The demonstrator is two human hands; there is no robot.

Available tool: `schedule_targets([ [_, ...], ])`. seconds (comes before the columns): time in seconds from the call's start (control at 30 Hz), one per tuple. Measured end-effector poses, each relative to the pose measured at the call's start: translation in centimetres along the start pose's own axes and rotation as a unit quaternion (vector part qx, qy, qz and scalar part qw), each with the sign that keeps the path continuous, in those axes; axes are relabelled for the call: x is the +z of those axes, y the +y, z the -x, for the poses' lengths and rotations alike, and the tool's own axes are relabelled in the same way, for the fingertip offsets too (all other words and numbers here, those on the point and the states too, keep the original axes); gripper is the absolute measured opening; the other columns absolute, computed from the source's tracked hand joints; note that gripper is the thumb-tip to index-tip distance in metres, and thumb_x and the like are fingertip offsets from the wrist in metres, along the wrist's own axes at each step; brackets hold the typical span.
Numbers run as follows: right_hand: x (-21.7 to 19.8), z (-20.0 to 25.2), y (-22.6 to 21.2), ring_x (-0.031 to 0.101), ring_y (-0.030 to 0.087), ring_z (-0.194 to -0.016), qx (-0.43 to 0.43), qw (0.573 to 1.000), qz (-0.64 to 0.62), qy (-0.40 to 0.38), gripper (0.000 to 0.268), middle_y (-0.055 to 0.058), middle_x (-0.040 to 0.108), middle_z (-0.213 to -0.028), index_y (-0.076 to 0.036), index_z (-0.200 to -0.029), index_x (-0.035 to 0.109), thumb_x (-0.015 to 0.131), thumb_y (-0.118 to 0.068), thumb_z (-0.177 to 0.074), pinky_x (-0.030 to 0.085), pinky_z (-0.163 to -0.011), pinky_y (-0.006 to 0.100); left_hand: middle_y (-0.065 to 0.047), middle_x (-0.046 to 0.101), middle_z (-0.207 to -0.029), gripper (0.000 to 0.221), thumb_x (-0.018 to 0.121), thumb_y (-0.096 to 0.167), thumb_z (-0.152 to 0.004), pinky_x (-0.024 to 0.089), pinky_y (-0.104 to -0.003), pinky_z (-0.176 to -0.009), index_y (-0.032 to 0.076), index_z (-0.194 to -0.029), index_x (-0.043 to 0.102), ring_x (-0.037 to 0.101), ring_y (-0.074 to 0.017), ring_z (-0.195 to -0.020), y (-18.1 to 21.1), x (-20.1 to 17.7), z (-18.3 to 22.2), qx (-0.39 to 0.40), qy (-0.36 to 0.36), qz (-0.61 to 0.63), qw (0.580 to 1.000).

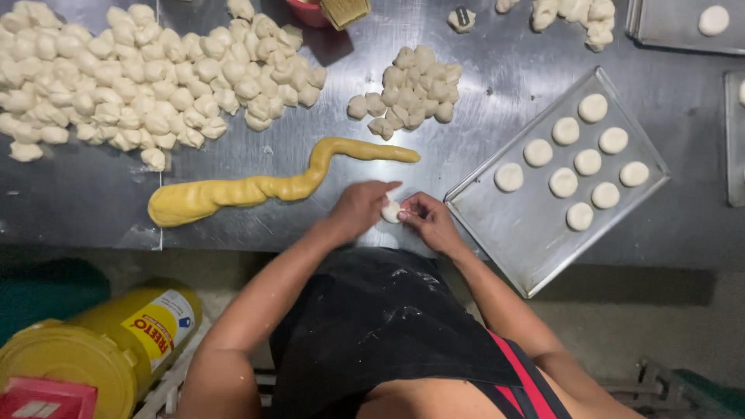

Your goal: Shaping dough into small buns, filling with yellow dough, placing on trays, scoring, and glazing.

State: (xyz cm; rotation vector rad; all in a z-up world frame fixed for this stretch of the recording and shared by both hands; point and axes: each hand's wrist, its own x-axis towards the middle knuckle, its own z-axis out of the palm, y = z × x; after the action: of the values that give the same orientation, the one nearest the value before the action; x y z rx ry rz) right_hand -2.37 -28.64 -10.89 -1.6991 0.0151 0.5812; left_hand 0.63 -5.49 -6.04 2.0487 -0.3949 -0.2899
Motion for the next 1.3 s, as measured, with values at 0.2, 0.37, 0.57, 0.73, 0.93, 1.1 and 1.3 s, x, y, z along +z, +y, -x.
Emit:
schedule_targets([
  [0.2, 0.3, 1.3, -0.7, 0.066, 0.013, -0.073, 0.063, 0.943, -0.327, -0.005, 0.017, 0.008, 0.071, -0.105, -0.005, -0.103, 0.063, 0.075, -0.006, -0.091, 0.054, -0.063, 0.026, -0.02, 0.064, -0.119, 0.037, 0.071, 0.007, -0.086, 0.054, -0.048, -0.086, 0.007, -0.123, 0.069, 0.067, -0.0414, -0.103, -4.9, -5.8, -9.4, -0.06, 0.144, -0.197, 0.968],
  [0.37, 2.6, 3.3, -5.2, 0.065, 0.012, -0.073, 0.084, 0.936, -0.34, 0.019, 0.03, 0.004, 0.068, -0.1, -0.009, -0.12, 0.067, 0.071, -0.004, -0.09, 0.056, -0.066, 0.024, -0.022, 0.06, -0.113, 0.035, 0.078, 0.014, -0.082, 0.053, -0.05, -0.081, 0.006, -0.114, 0.067, 0.066, -0.0429, -0.096, -4.9, -6.6, -13.1, -0.108, 0.084, -0.233, 0.963],
  [0.57, 7.4, 3.3, -7.2, 0.067, 0.021, -0.083, -0.113, 0.978, 0.063, 0.163, 0.017, 0.009, 0.07, -0.099, -0.003, -0.107, 0.074, 0.075, -0.003, -0.09, 0.055, -0.07, 0.032, -0.017, 0.064, -0.098, 0.016, 0.076, 0.006, -0.082, 0.055, -0.048, -0.075, 0.008, -0.096, 0.069, 0.067, -0.0378, -0.087, -3.3, -9.1, -6.5, 0.007, 0.161, -0.176, 0.971],
  [0.73, 10.1, 1.7, -3.5, 0.069, 0.031, -0.088, -0.192, 0.894, 0.305, 0.266, 0.013, 0.012, 0.067, -0.097, -0.003, -0.099, 0.072, 0.075, -0.004, -0.087, 0.056, -0.075, 0.039, -0.009, 0.067, -0.092, 0.018, 0.078, 0.002, -0.084, 0.055, -0.037, -0.069, 0.006, -0.098, 0.068, 0.068, -0.0237, -0.08, -4.5, -13.6, 2.4, -0.066, 0.162, 0.116, 0.978],
  [0.93, 7.5, -0.2, -4.7, 0.066, 0.034, -0.083, 0.006, 0.887, 0.403, 0.225, 0.025, 0.015, 0.065, -0.093, -0.015, -0.097, 0.081, 0.077, -0.039, -0.09, 0.051, -0.072, 0.046, -0.009, 0.069, -0.105, 0.022, 0.075, -0.007, -0.094, 0.061, -0.03, -0.083, -0.001, -0.111, 0.062, 0.069, -0.015, -0.094, -7.0, -18.0, 11.5, -0.121, 0.187, 0.354, 0.908],
  [1.1, 10.6, -4.0, -4.5, 0.039, 0.043, -0.14, -0.016, 0.772, 0.527, 0.354, 0.072, 0.024, 0.043, -0.152, -0.003, -0.155, 0.04, 0.063, -0.047, -0.105, 0.027, -0.106, 0.067, -0.011, 0.065, -0.109, 0.035, 0.07, -0.011, -0.09, 0.065, -0.035, -0.086, -0.002, -0.12, 0.054, 0.069, -0.0186, -0.098, -7.1, -20.2, 15.1, -0.16, 0.24, 0.437, 0.852],
  [1.3, 11.4, -3.8, -5.0, 0.006, 0.045, -0.158, 0.048, 0.799, 0.522, 0.295, 0.093, 0.022, 0.011, -0.172, -0.006, -0.165, 0.013, 0.058, -0.057, -0.102, -0.002, -0.115, 0.077, -0.012, 0.069, -0.111, 0.037, 0.072, -0.011, -0.089, 0.059, -0.028, -0.088, -0.004, -0.124, 0.06, 0.069, -0.0168, -0.098, -8.2, -19.2, 16.2, -0.189, 0.215, 0.433, 0.854],
])
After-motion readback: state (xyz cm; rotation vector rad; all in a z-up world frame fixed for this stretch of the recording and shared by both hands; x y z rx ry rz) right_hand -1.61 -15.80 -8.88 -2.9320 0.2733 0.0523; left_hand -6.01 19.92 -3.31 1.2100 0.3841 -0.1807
